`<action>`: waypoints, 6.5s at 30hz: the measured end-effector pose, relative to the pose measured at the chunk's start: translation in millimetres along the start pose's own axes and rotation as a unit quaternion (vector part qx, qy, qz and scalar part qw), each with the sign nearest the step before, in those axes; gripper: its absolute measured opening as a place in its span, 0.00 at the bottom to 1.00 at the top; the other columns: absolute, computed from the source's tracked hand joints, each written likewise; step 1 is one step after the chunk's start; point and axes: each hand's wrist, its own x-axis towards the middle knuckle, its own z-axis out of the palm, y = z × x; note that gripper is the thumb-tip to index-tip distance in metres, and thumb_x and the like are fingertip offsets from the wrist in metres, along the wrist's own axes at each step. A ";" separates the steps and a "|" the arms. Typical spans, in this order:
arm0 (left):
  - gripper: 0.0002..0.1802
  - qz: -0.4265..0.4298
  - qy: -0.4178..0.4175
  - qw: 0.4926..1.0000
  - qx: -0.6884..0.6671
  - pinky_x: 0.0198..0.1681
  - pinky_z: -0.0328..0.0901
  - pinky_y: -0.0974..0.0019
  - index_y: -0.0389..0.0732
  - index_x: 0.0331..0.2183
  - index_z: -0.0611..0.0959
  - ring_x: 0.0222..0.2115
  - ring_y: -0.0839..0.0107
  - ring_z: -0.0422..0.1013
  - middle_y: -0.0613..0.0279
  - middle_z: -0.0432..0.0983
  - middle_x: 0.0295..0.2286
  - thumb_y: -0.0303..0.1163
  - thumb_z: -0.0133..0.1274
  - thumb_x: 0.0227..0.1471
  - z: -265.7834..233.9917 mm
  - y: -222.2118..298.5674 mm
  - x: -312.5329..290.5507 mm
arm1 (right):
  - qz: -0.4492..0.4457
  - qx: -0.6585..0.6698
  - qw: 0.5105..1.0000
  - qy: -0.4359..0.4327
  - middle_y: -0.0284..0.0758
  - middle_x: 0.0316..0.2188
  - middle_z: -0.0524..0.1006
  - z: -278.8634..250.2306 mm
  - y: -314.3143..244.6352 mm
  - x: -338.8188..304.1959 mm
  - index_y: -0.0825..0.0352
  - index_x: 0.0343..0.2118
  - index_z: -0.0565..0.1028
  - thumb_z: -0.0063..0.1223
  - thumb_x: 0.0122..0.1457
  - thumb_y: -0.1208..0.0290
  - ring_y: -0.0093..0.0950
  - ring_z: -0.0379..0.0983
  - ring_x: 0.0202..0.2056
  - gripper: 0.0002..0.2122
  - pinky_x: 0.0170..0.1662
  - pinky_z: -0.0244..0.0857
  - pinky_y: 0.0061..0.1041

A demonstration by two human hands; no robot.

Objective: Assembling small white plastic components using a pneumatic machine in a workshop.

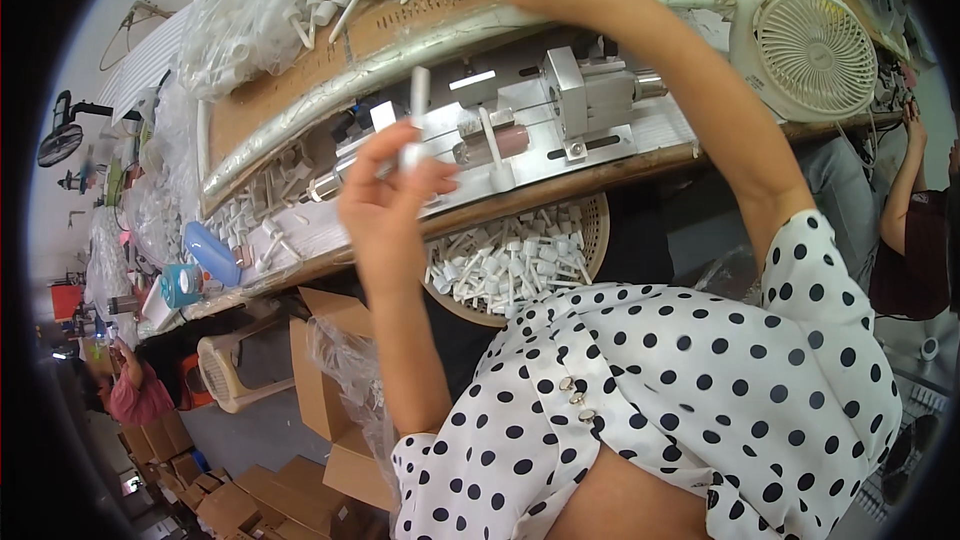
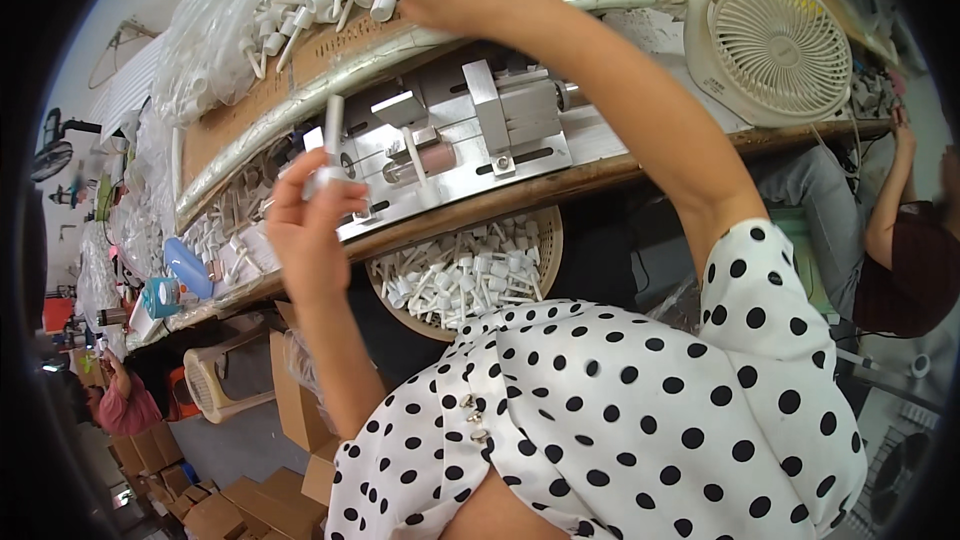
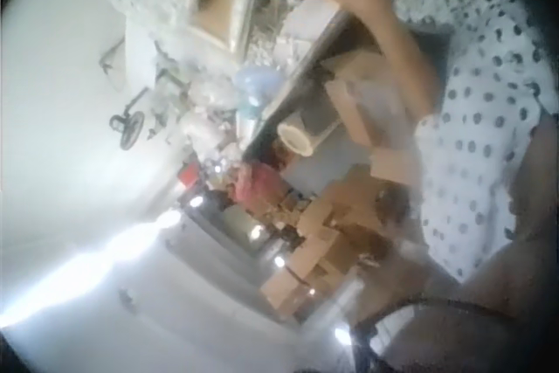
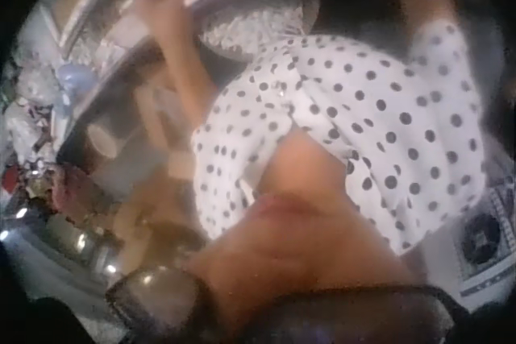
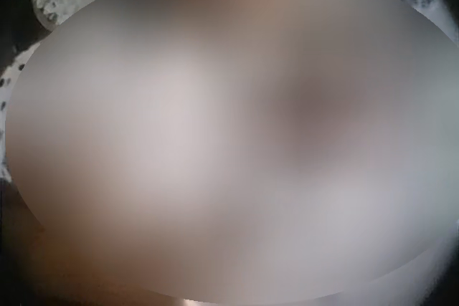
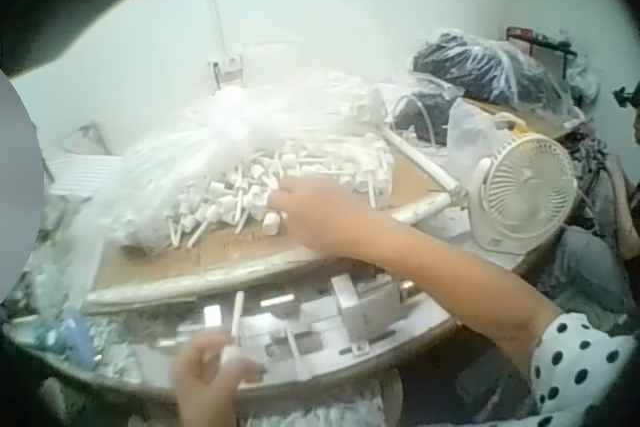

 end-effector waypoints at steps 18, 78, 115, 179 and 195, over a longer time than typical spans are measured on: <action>0.11 0.183 -0.070 0.856 0.478 0.33 0.66 0.60 0.36 0.32 0.74 0.32 0.53 0.69 0.49 0.68 0.37 0.22 0.53 0.41 39.7 -28.2 -18.0 | 0.270 0.377 0.886 0.021 0.30 0.22 0.76 -49.8 -24.8 -35.2 0.68 0.27 0.77 0.55 0.46 0.67 0.16 0.70 0.25 0.09 0.29 0.64 0.16; 0.13 0.291 0.064 0.831 0.469 0.28 0.63 0.65 0.38 0.33 0.78 0.21 0.67 0.69 0.54 0.72 0.26 0.30 0.53 0.40 20.3 22.8 121.1 | 0.037 0.350 0.935 -0.047 0.40 0.30 0.73 -23.1 -92.1 -85.3 0.69 0.29 0.73 0.56 0.42 0.76 0.34 0.71 0.33 0.09 0.38 0.65 0.27; 0.09 0.228 -0.047 0.854 0.465 0.34 0.66 0.64 0.34 0.29 0.74 0.35 0.54 0.70 0.49 0.70 0.37 0.23 0.54 0.40 37.8 -39.9 -15.2 | 0.116 0.205 0.972 -0.007 0.46 0.28 0.74 -8.7 -9.5 4.2 0.69 0.29 0.74 0.49 0.45 0.68 0.43 0.70 0.33 0.10 0.35 0.63 0.38; 0.11 0.220 -0.016 0.892 0.394 0.28 0.64 0.68 0.39 0.31 0.78 0.24 0.68 0.69 0.57 0.72 0.28 0.33 0.55 0.43 27.6 12.6 64.3 | 0.193 0.482 0.854 -0.041 0.34 0.33 0.74 -39.0 -73.6 -82.5 0.71 0.35 0.74 0.53 0.46 0.78 0.24 0.70 0.35 0.11 0.40 0.62 0.21; 0.09 -0.124 0.014 0.992 -0.015 0.27 0.62 0.75 0.37 0.28 0.74 0.24 0.73 0.68 0.65 0.71 0.26 0.28 0.55 0.41 -23.5 26.2 147.9 | -0.066 0.136 0.986 -0.063 0.37 0.15 0.69 9.9 -105.7 -74.7 0.68 0.16 0.67 0.50 0.36 0.77 0.34 0.68 0.25 0.04 0.33 0.62 0.31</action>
